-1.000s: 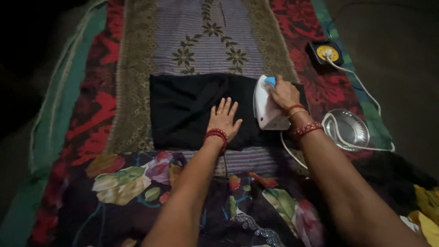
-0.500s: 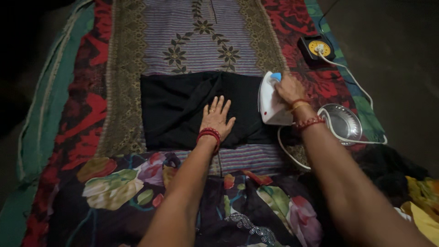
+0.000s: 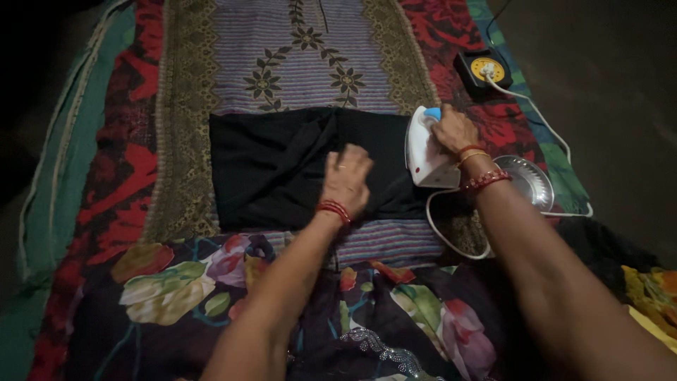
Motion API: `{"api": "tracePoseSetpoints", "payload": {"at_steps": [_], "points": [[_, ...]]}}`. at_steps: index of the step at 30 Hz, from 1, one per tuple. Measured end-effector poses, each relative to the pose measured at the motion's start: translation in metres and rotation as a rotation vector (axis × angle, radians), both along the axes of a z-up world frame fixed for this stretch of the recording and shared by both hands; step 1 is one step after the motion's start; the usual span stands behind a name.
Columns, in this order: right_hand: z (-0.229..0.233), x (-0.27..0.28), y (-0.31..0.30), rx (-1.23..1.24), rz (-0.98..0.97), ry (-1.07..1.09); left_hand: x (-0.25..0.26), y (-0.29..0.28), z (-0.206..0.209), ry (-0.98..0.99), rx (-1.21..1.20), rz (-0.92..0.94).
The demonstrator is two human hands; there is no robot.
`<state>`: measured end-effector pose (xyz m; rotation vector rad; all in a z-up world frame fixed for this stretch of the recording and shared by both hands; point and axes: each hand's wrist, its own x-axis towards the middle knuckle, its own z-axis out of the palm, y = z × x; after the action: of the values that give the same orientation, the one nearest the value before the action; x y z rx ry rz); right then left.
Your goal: The person irons a black garment laid out on a patterned mat on the floor. They use a white electric iron to smooth the fabric, moving it back and forth across the surface. The person occasionally adjusts the garment with their hands to ensure even coverage.
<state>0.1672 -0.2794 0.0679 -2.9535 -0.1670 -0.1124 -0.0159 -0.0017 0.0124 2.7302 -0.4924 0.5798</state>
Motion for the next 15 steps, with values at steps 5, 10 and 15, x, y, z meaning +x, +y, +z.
{"api": "tracePoseSetpoints", "payload": {"at_steps": [5,10,15], "points": [[0.002,-0.017,-0.003,0.016,0.007,0.026,-0.021,-0.061,0.001,0.036,-0.017,-0.481],[-0.005,0.003,-0.013,-0.005,0.0,-0.018,-0.015,-0.115,-0.002,0.069,-0.014,-0.398],[-0.017,0.007,-0.027,-0.031,0.051,-0.055,0.0,-0.143,-0.012,0.134,0.113,-0.457]]}}
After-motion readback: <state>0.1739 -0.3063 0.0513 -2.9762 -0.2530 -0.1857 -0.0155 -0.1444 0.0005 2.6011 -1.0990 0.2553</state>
